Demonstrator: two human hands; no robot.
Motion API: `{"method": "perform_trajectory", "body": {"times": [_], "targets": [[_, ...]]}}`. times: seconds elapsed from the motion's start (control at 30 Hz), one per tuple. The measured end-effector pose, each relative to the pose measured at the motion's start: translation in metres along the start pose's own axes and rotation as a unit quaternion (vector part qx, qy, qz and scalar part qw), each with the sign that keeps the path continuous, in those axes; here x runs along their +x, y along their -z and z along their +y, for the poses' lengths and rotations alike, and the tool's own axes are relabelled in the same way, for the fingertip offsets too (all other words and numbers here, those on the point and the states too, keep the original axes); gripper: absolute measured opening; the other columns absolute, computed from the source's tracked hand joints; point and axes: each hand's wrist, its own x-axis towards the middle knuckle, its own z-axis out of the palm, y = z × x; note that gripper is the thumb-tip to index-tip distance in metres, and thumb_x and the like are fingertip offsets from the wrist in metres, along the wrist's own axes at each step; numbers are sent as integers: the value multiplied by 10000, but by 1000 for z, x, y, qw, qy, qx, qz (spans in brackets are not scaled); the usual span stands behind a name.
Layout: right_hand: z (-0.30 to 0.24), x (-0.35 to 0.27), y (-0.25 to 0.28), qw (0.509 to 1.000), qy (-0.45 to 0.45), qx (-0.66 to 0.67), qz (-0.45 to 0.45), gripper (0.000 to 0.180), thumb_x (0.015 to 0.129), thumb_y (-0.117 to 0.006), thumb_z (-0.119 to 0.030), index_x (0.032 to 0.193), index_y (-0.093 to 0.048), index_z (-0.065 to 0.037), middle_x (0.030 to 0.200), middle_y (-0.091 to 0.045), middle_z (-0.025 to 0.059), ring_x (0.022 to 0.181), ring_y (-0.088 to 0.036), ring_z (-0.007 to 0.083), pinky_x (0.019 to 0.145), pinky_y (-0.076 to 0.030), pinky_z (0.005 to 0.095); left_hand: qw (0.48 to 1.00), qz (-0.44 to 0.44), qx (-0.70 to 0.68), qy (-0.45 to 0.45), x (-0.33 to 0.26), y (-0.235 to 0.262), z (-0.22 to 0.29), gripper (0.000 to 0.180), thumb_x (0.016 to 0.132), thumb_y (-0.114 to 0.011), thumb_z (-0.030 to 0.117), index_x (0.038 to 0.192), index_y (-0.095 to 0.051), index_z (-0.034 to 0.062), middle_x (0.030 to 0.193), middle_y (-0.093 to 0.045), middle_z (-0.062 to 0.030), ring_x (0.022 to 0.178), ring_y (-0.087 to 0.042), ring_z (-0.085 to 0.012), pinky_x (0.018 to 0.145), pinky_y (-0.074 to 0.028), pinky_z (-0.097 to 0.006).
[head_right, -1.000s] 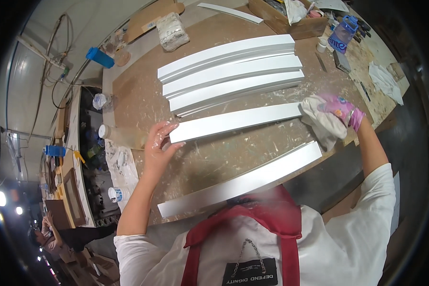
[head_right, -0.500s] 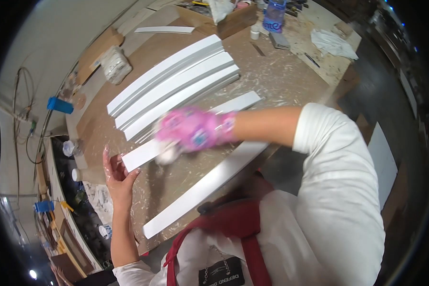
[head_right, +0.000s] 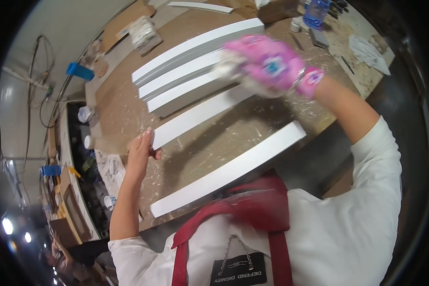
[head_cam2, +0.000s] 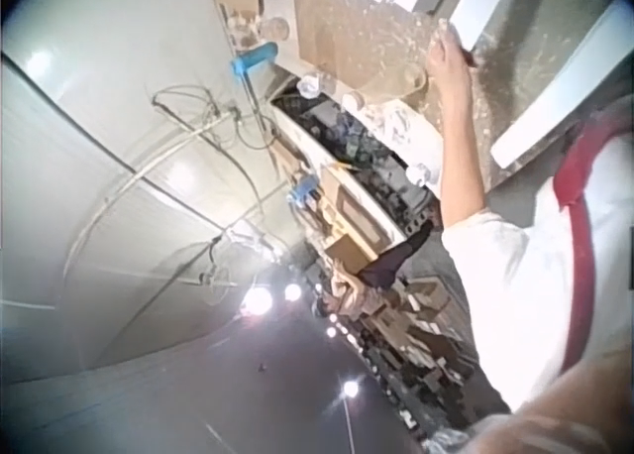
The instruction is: The person wipes white wood molding pieces with a cloth and a liquid from a bottle on a workbench.
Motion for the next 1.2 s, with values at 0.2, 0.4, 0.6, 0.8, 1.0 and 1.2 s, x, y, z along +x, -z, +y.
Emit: {"method": "perform_trajectory", "body": {"times": [0.2,0.4,0.6,0.8,1.0,1.2], "targets": [[-157,82,-74,970,190,137,-64,504,809,-648,-247,1276,-476,-172,1217,-557,140,1047,-609,315,900,-517,425,990,22,-139,-31,-12,-3,-11,346,936,-501,342,888,-625,23,798,-637,-73,589,-599,-154,547,-492,-271],[8,-36,-69,986,103,-41,-125,492,744,-672,-118,1218,-538,-96,1061,-588,142,934,-625,306,798,-541,371,989,-45,-106,91,-17,-4,-13,387,953,-491,377,915,-535,-6,650,-579,-100,522,-568,-154,494,-459,-266],[96,-130,-30,968,-60,-169,-173,541,694,-658,-98,1221,-537,-127,1078,-553,126,1022,-562,327,837,-491,419,993,-106,-11,53,1,20,-65,365,962,-483,338,993,-564,-16,742,-638,-122,618,-624,-163,560,-481,-268],[101,-146,-46,969,-132,-184,-102,536,697,-601,-46,1223,-536,-128,1136,-539,136,1070,-530,348,879,-468,432,885,-71,439,-134,19,27,-81,390,811,-683,202,1143,-591,18,1046,-610,-191,956,-581,-381,828,-463,-412],[93,-150,-52,967,-126,-222,-21,457,732,-582,-66,1186,-567,-121,1100,-576,139,1034,-563,337,852,-477,437,832,-63,481,-268,50,-56,-44,485,788,-698,229,1195,-542,17,1224,-521,-206,1102,-501,-396,908,-421,-443],[92,-144,-62,956,-159,-247,-22,423,777,-548,-101,1193,-585,-165,1111,-593,91,1054,-566,294,850,-478,418,865,-77,420,-265,43,-52,-43,472,812,-684,229,1200,-542,1,1139,-571,-211,1044,-542,-389,900,-433,-438]]}}
